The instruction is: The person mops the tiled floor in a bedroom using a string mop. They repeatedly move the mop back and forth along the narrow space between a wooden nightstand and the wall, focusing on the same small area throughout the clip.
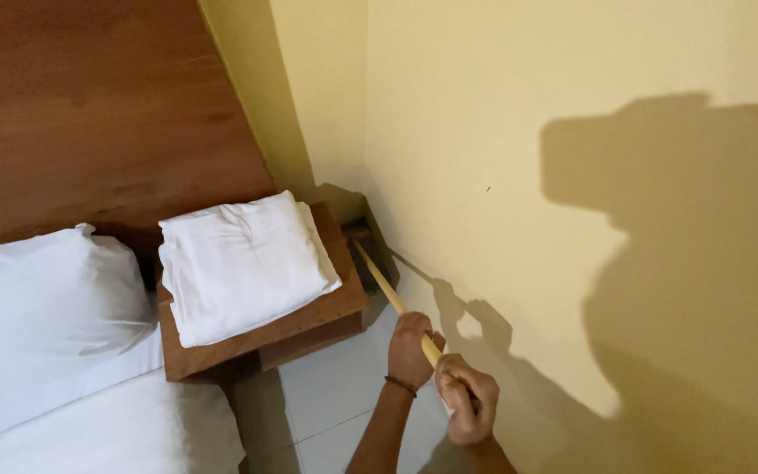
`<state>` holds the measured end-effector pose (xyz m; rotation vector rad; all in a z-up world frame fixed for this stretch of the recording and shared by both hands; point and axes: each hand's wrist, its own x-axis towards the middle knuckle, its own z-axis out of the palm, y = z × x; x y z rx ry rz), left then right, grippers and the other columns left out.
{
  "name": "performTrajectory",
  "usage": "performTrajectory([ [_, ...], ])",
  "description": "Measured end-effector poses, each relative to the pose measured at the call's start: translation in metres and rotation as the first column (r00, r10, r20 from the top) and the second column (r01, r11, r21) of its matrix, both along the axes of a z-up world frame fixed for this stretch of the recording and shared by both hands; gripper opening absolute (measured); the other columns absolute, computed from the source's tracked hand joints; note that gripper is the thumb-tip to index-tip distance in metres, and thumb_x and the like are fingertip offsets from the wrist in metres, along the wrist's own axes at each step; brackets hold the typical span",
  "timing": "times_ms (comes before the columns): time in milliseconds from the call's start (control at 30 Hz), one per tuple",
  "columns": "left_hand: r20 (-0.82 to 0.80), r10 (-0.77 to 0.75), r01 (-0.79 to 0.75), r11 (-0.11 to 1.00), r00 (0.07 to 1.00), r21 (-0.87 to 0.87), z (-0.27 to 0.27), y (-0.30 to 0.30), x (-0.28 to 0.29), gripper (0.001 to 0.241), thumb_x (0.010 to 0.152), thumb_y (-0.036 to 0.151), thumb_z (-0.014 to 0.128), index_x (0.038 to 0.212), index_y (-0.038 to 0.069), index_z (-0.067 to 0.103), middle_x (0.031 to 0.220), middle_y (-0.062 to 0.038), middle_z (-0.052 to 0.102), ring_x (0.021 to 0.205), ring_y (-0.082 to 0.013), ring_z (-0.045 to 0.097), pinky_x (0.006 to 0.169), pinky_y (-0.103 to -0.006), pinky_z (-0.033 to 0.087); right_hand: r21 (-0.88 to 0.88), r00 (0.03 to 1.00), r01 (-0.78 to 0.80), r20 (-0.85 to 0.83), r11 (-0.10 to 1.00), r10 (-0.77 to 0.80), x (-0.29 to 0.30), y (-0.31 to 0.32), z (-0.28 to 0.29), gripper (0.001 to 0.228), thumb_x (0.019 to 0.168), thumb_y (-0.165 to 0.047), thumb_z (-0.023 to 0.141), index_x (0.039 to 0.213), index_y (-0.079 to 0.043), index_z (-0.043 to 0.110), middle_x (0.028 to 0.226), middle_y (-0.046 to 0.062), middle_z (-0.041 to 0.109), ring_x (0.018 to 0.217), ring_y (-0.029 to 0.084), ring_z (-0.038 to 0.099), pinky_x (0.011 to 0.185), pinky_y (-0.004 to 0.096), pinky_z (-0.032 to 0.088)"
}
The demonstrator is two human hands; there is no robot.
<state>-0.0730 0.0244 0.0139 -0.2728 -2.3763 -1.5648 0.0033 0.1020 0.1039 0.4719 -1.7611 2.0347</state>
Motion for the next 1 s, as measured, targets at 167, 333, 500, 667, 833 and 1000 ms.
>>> performTrajectory([
  [167,-0.049,-0.046,0.048,0.998,0.998,0.046,0.018,0.011,0.04,0.019,0.07,0.002,0.065,0.066,0.009,0.048,0.071,-0.006,0.056,0.081,-0.0238,0.054,0.077,-0.0325,0.049,-0.043,0.999,0.038,0.034,0.998,-0.036,0.048,0.007,0.032,0.02,0.079,0.005,0.044,0.062,-0.007,0.042,0.059,0.005,0.043,0.059,0.017,0.038,0.057,0.029,0.037],
  [333,-0.145,-0.12,0.12,0.993,0.982,-0.013,0.034,0.004,0.056,0.023,0.071,0.002,0.066,0.064,0.012,0.046,0.064,-0.005,0.05,0.071,-0.0222,0.048,0.09,-0.0332,0.044,-0.175,0.976,0.08,0.212,0.981,-0.042,0.073,0.031,-0.028,0.014,0.074,0.011,0.047,0.064,0.001,0.048,0.065,0.015,0.055,0.066,0.023,0.049,0.056,0.03,0.043],
  [500,-0.136,-0.214,0.23,0.967,0.967,0.114,0.046,0.002,0.063,0.028,0.064,0.003,0.068,0.06,0.013,0.043,0.06,-0.001,0.047,0.068,-0.0198,0.042,0.08,-0.0296,0.041,0.125,0.978,0.128,0.147,0.984,-0.146,0.083,0.022,0.027,0.023,0.079,0.006,0.045,0.061,-0.005,0.054,0.055,0.009,0.058,0.053,0.016,0.049,0.059,0.025,0.048],
  [667,-0.097,-0.224,0.229,0.972,0.97,0.043,-0.009,-0.016,0.05,0.024,0.068,-0.001,0.063,0.061,0.011,0.043,0.064,-0.004,0.05,0.068,-0.0209,0.043,0.076,-0.0314,0.042,0.101,0.999,0.023,-0.038,0.995,-0.019,0.065,0.008,-0.044,0.012,0.079,0.011,0.05,0.074,0.001,0.054,0.064,0.01,0.059,0.056,0.014,0.048,0.054,0.024,0.045],
  [833,0.014,-0.129,0.129,0.99,0.992,-0.051,-0.104,-0.032,0.008,0.021,0.078,0.0,0.069,0.097,0.007,0.062,0.105,-0.007,0.068,0.125,-0.0302,0.057,0.118,-0.0407,0.037,0.27,0.985,-0.016,0.17,0.963,-0.032,0.024,-0.021,-0.042,0.006,0.08,0.001,0.057,0.075,-0.001,0.058,0.08,0.011,0.064,0.07,0.021,0.055,0.069,0.029,0.049],
  [1000,-0.031,0.022,-0.018,0.992,0.999,0.129,-0.03,-0.022,-0.028,0.033,0.073,-0.005,0.064,0.102,0.009,0.055,0.137,-0.014,0.06,0.129,-0.0325,0.055,0.108,-0.0384,0.044,0.216,0.985,0.089,0.127,0.972,-0.118,-0.054,-0.025,-0.006,0.015,0.08,-0.001,0.046,0.069,-0.001,0.057,0.062,0.004,0.054,0.056,0.014,0.042,0.056,0.026,0.038],
])
